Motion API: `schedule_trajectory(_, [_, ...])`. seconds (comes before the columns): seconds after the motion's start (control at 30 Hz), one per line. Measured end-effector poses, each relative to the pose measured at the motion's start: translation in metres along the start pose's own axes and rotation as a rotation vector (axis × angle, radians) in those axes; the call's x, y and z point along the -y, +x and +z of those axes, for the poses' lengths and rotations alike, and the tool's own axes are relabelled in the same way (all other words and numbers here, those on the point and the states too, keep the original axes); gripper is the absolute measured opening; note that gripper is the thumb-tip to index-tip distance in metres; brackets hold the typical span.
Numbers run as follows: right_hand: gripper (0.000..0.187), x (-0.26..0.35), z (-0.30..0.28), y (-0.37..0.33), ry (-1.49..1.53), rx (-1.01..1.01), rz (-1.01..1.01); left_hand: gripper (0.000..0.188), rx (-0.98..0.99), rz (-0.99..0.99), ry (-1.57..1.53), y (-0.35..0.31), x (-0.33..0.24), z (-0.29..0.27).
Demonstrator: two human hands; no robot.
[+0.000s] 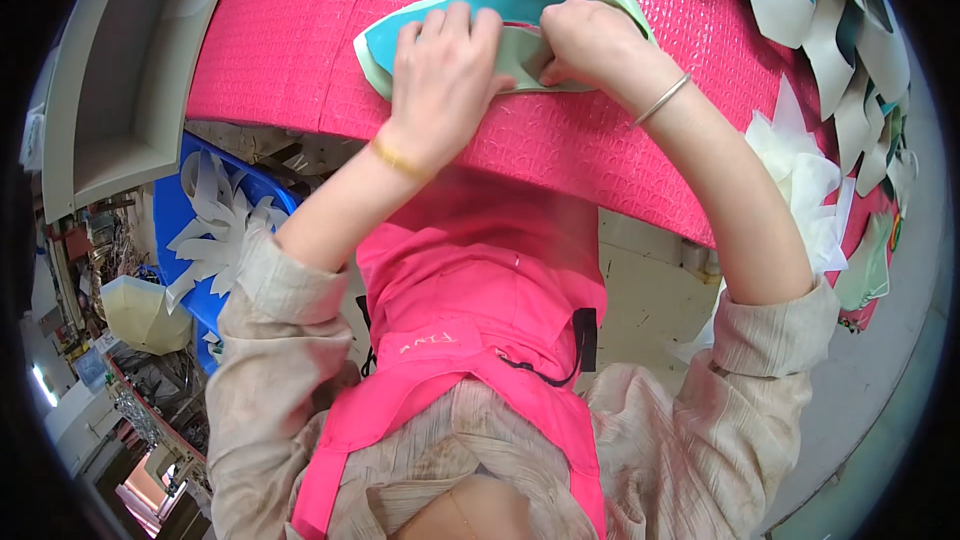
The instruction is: The person assembles high-heeled shoes by hand, inserting white tissue paper into the toe box, then fitting a light green insole into the shoe upper. They press and smooth the insole edges to secure it, then place the finished shoe on a nearby shelf. The process is repeated for multiple shoes.
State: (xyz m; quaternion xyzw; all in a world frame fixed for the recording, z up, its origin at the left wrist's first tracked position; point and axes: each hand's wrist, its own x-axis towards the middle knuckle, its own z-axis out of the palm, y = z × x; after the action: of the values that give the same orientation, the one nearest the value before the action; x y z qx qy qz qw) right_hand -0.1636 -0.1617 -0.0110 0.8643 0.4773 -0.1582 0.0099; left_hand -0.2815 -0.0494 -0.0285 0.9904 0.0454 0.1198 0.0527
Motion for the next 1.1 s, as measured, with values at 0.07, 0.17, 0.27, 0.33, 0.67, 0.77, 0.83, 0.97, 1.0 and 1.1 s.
schedule_trajectory(0.07, [0.027,0.003,0.005,0.002,-0.061,-0.03,0.029,0.035,-0.254,0.358,-0.037,-0.031,-0.005,0.001])
schedule_trajectory(0.17, [0.025,0.007,-0.007,-0.001,-0.073,0.044,-0.005,0.038,-0.271,0.359,-0.148,-0.05,-0.008,0.028])
schedule_trajectory(0.27, [0.024,0.004,0.001,-0.006,-0.107,-0.03,-0.054,0.038,-0.18,0.232,-0.24,-0.05,-0.01,0.035])
schedule_trajectory(0.33, [0.023,-0.004,0.007,-0.001,-0.096,-0.001,-0.09,0.038,-0.133,0.199,-0.286,-0.048,-0.012,0.032])
schedule_trajectory(0.67, [0.017,-0.013,0.002,0.01,-0.085,0.147,-0.186,0.036,-0.156,0.185,-0.315,-0.04,-0.027,0.036])
schedule_trajectory(0.77, [0.019,-0.013,-0.016,0.005,-0.115,0.23,-0.192,0.036,-0.196,0.216,-0.326,-0.038,-0.029,0.044])
schedule_trajectory(0.83, [0.021,-0.015,-0.019,0.004,-0.151,0.271,-0.189,0.036,-0.199,0.231,-0.335,-0.036,-0.03,0.045])
schedule_trajectory(0.97, [0.024,-0.023,-0.01,0.005,-0.222,0.224,-0.232,0.034,-0.185,0.231,-0.305,-0.031,-0.039,0.042])
schedule_trajectory(1.0, [0.025,-0.023,-0.01,0.004,-0.234,0.196,-0.258,0.034,-0.208,0.232,-0.298,-0.03,-0.041,0.044])
schedule_trajectory(1.1, [0.025,-0.026,-0.012,0.002,-0.288,0.247,-0.195,0.032,-0.236,0.222,-0.386,-0.03,-0.042,0.052])
